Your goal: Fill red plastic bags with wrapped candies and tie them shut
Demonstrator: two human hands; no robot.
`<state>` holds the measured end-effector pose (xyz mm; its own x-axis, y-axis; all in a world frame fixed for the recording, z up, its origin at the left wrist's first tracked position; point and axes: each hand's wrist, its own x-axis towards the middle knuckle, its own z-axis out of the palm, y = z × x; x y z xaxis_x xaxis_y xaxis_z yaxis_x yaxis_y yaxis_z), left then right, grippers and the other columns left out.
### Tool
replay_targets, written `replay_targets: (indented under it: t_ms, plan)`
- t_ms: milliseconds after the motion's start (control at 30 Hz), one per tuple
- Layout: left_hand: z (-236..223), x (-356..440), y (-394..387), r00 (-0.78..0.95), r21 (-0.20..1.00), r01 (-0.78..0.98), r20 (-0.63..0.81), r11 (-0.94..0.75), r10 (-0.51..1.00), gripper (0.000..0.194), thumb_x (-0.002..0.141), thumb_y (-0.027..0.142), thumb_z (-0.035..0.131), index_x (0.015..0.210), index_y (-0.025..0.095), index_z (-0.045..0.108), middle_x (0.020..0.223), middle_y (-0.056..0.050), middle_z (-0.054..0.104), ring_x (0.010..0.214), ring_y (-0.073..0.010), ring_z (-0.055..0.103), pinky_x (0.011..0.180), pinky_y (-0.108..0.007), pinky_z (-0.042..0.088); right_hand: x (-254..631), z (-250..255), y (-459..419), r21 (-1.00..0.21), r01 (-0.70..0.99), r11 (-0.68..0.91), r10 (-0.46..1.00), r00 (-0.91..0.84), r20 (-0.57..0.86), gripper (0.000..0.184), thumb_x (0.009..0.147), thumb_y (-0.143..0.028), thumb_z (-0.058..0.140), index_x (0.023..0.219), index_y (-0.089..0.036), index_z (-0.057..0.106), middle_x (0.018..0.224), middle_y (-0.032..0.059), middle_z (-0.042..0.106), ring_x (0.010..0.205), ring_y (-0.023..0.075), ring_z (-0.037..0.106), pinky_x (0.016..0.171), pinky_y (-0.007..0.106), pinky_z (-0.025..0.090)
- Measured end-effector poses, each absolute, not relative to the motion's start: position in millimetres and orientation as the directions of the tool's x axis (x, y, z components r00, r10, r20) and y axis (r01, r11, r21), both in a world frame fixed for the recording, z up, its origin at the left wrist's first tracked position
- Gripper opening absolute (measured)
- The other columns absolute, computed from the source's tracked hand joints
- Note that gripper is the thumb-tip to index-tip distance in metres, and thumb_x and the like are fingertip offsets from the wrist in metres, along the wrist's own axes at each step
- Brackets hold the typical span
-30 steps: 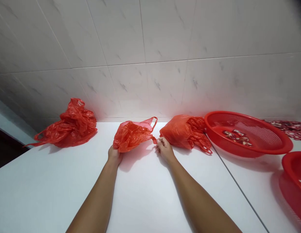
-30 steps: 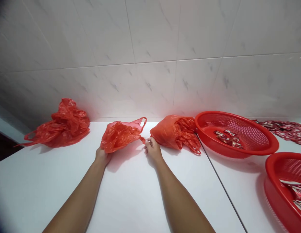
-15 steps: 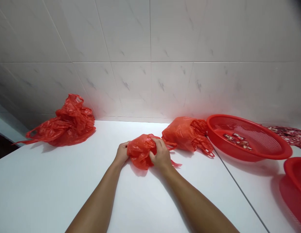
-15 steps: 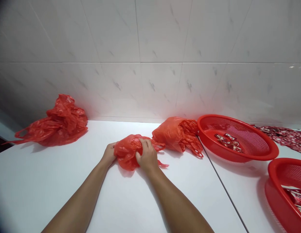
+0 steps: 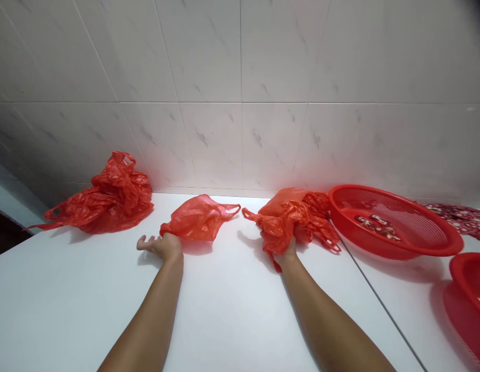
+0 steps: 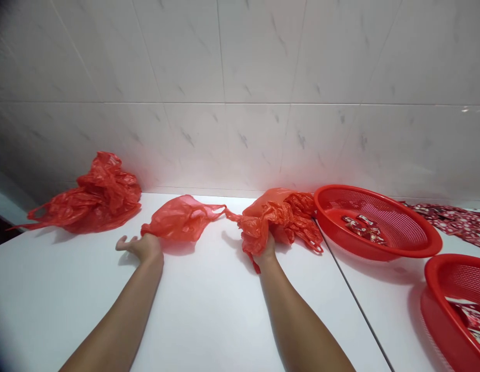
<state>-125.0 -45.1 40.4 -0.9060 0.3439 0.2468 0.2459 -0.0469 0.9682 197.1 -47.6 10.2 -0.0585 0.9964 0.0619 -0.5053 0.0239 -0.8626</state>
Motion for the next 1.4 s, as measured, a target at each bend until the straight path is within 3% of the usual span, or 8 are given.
replay_targets:
  t_ms: [167,233,333,567,867,1133,1233,1400]
  plan:
    - [46,-66,-78,-0.606,0.709,0.647,0.701,-0.280,0.375,0.069,0.074,0.013,0.066,0.137,0.020,0.037,0.159,-0.019,0.037,0.151,-0.0307,0.038,0.124,-0.050,0.034,193,14,-58,-0.780,-0.616,-0.111,0.970,-0.238,0.050,0.068,0.079,-0.085,0.053,0.103,-0.023,0.067,0.101,0.0149,0.072,0.088,0.0292,0.069,0.069,0.041,0.057]
    - [40,-32,-91,-0.140,0.430,0.700,0.866,-0.571,0.480,0.063,0.078,0.021,0.070,0.135,0.022,0.044,0.153,-0.019,0.048,0.149,-0.0356,0.043,0.122,-0.059,0.036,188,16,-63,-0.780,-0.612,-0.131,0.951,-0.300,0.076,0.068,0.081,-0.083,0.053,0.110,-0.023,0.069,0.108,0.0158,0.074,0.093,0.0313,0.071,0.074,0.045,0.059]
    - [29,3,-101,0.227,0.375,0.656,0.729,-0.655,0.645,0.068,0.077,0.017,0.067,0.143,0.026,0.051,0.142,-0.012,0.065,0.133,-0.0336,0.060,0.116,-0.057,0.044,182,18,-69,-0.771,-0.606,-0.196,0.911,-0.403,0.085,0.067,0.086,-0.078,0.053,0.120,-0.022,0.068,0.111,0.0146,0.074,0.097,0.0320,0.071,0.075,0.045,0.059]
    - [29,-25,-83,-0.029,0.490,0.801,0.605,-0.344,0.796,0.056,0.077,0.009,0.056,0.131,0.023,0.064,0.123,-0.008,0.074,0.110,-0.0280,0.070,0.091,-0.037,0.056,183,13,-74,-0.880,-0.315,-0.356,0.750,-0.657,-0.068,0.087,0.079,-0.095,0.047,0.115,-0.018,0.068,0.079,0.0090,0.071,0.061,0.0203,0.063,0.049,0.026,0.041]
    - [33,-69,-67,-0.196,0.373,0.928,0.501,-0.006,0.843,0.049,0.070,-0.002,0.050,0.105,0.019,0.077,0.110,-0.011,0.069,0.086,-0.0279,0.066,0.070,-0.037,0.048,178,5,-57,-0.949,-0.310,-0.058,0.994,-0.109,-0.025,0.042,0.067,-0.047,0.087,0.084,-0.020,0.059,0.063,-0.0068,0.056,0.045,0.0053,0.034,0.043,0.020,0.023]
    - [44,-28,-94,0.165,0.167,0.892,0.745,-0.420,0.647,0.048,0.076,0.006,0.060,0.119,0.022,0.072,0.129,-0.012,0.070,0.127,-0.0352,0.058,0.111,-0.054,0.042,179,-2,-49,-0.913,-0.408,-0.025,0.997,0.053,-0.051,0.043,0.075,-0.060,0.077,0.081,-0.023,0.056,0.062,-0.0035,0.058,0.050,0.0114,0.051,0.046,0.024,0.041]
    - [35,8,-114,0.495,0.051,0.591,0.765,-0.805,0.411,0.034,0.079,0.006,0.057,0.104,0.024,0.072,0.105,-0.008,0.075,0.102,-0.0258,0.068,0.093,-0.043,0.055,176,-1,-50,-0.905,-0.425,-0.031,0.998,0.028,-0.047,0.043,0.073,-0.058,0.079,0.078,-0.023,0.055,0.059,-0.0055,0.055,0.048,0.0107,0.048,0.048,0.025,0.044]
    - [20,31,-109,0.522,0.137,0.609,0.672,-0.782,0.525,0.027,0.079,0.001,0.051,0.086,0.022,0.067,0.087,-0.006,0.072,0.082,-0.0217,0.069,0.072,-0.035,0.056,184,2,-50,-0.873,-0.485,-0.059,0.998,-0.005,-0.064,0.045,0.073,-0.056,0.076,0.078,-0.025,0.043,0.051,-0.0110,0.042,0.038,0.0077,0.033,0.037,0.022,0.025]
